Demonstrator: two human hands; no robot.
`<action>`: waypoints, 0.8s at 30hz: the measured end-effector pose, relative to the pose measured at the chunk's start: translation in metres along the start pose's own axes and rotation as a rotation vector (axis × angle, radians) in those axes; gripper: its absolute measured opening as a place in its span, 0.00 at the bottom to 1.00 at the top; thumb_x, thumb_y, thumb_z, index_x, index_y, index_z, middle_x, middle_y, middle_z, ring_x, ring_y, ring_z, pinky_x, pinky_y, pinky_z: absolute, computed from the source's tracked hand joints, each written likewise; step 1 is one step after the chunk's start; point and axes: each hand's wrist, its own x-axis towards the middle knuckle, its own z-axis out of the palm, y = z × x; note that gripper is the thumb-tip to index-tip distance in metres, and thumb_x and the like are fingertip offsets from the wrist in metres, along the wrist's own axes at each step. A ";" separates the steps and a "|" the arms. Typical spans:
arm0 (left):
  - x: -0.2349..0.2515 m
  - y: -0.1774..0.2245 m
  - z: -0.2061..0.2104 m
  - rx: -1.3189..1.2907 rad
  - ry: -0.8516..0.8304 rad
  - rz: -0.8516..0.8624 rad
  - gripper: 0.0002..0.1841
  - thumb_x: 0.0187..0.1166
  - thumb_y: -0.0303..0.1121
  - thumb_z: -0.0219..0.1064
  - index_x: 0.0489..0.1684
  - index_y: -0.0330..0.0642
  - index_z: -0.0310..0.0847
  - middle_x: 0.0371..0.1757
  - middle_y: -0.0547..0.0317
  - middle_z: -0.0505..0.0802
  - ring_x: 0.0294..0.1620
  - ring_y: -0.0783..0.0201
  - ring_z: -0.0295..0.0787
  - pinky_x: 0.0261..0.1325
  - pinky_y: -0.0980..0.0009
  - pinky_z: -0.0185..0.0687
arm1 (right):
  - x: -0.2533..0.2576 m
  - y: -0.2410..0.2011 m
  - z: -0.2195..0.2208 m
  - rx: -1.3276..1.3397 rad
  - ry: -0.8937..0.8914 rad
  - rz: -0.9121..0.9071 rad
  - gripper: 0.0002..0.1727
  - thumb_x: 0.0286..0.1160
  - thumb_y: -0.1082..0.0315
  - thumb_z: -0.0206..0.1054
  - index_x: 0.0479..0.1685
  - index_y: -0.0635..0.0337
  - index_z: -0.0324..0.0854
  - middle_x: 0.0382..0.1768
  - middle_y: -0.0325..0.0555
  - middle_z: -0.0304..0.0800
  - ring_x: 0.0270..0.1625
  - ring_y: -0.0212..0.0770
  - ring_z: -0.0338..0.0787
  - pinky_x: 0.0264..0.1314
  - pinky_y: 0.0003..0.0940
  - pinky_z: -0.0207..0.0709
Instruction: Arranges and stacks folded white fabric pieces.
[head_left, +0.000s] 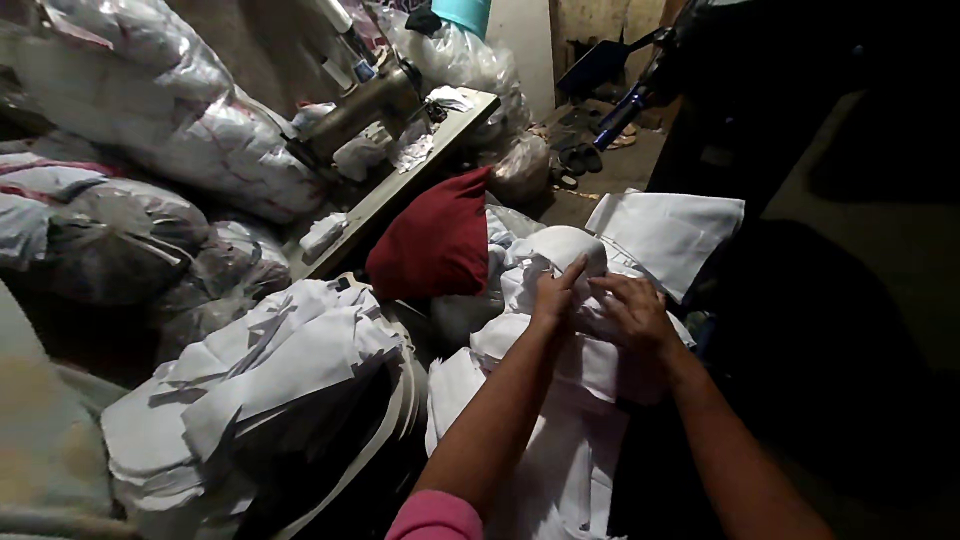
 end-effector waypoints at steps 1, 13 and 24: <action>0.007 -0.004 0.002 -0.037 -0.010 -0.001 0.19 0.86 0.44 0.66 0.48 0.33 0.83 0.31 0.56 0.89 0.30 0.67 0.85 0.39 0.69 0.84 | 0.002 0.006 -0.004 0.019 -0.009 -0.017 0.25 0.81 0.66 0.50 0.69 0.54 0.87 0.72 0.56 0.85 0.77 0.67 0.77 0.75 0.75 0.60; 0.002 -0.005 0.011 -0.125 0.037 -0.067 0.14 0.91 0.40 0.57 0.40 0.38 0.76 0.21 0.62 0.78 0.18 0.70 0.75 0.26 0.74 0.77 | 0.029 0.002 -0.043 -0.316 -0.265 0.041 0.15 0.68 0.71 0.73 0.55 0.58 0.89 0.62 0.63 0.84 0.71 0.70 0.76 0.70 0.71 0.69; -0.037 0.004 0.009 -0.372 -0.177 0.141 0.11 0.92 0.34 0.55 0.57 0.35 0.76 0.34 0.57 0.87 0.33 0.67 0.85 0.43 0.68 0.85 | -0.004 -0.031 -0.072 -0.217 -0.181 -0.094 0.17 0.73 0.75 0.70 0.61 0.69 0.84 0.68 0.65 0.84 0.73 0.64 0.82 0.77 0.60 0.74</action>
